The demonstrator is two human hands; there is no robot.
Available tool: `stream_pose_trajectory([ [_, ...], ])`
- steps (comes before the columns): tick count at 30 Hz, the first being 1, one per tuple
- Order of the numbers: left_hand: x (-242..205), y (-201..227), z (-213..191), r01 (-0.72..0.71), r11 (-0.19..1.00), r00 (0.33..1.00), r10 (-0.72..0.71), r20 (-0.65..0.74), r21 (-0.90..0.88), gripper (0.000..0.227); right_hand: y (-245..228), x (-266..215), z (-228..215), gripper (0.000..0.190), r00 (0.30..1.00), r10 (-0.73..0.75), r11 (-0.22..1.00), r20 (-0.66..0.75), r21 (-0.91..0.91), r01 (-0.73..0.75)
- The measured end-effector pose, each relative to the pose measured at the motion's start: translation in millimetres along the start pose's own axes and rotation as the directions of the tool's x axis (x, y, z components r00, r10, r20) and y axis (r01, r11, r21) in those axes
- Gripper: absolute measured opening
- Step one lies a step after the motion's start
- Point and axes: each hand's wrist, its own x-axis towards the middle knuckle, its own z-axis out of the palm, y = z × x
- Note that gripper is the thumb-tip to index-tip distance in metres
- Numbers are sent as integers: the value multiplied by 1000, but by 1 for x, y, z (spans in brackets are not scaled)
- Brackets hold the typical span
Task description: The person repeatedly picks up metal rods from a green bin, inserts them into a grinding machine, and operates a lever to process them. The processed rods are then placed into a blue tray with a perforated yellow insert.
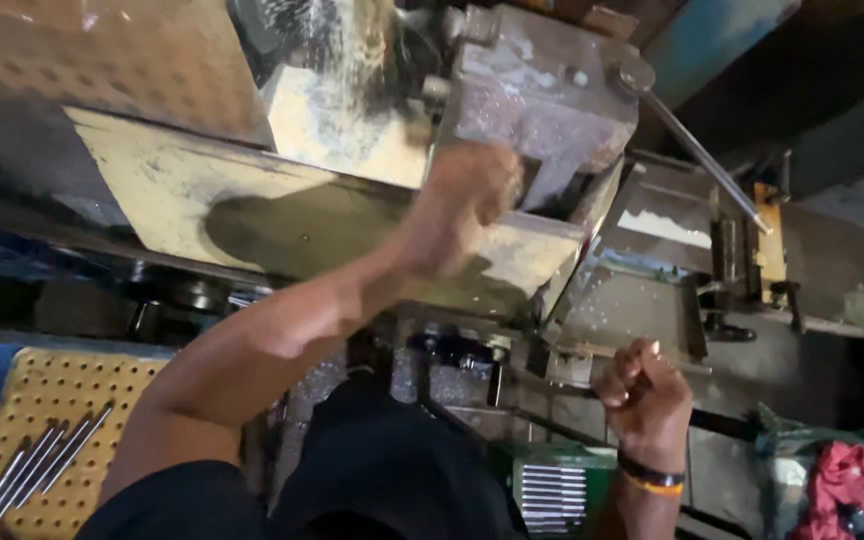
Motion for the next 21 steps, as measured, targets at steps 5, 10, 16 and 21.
stream_pose_trajectory([
  [5,63,21,-63,6,947,810,-193,-554,-321,43,7,1,5,31,1000,5,1000,10,-11,-5],
  [10,96,22,-93,-78,898,739,-240,-630,-433,38,13,15,22,31,997,-28,988,-74,-156,17],
  [16,113,-31,-128,33,843,512,-476,-715,-537,40,4,23,60,35,994,-1,913,-105,-406,-42],
  [21,168,-156,-186,121,885,207,-466,-860,-450,33,-8,24,92,34,990,-76,783,-117,-622,-14],
])
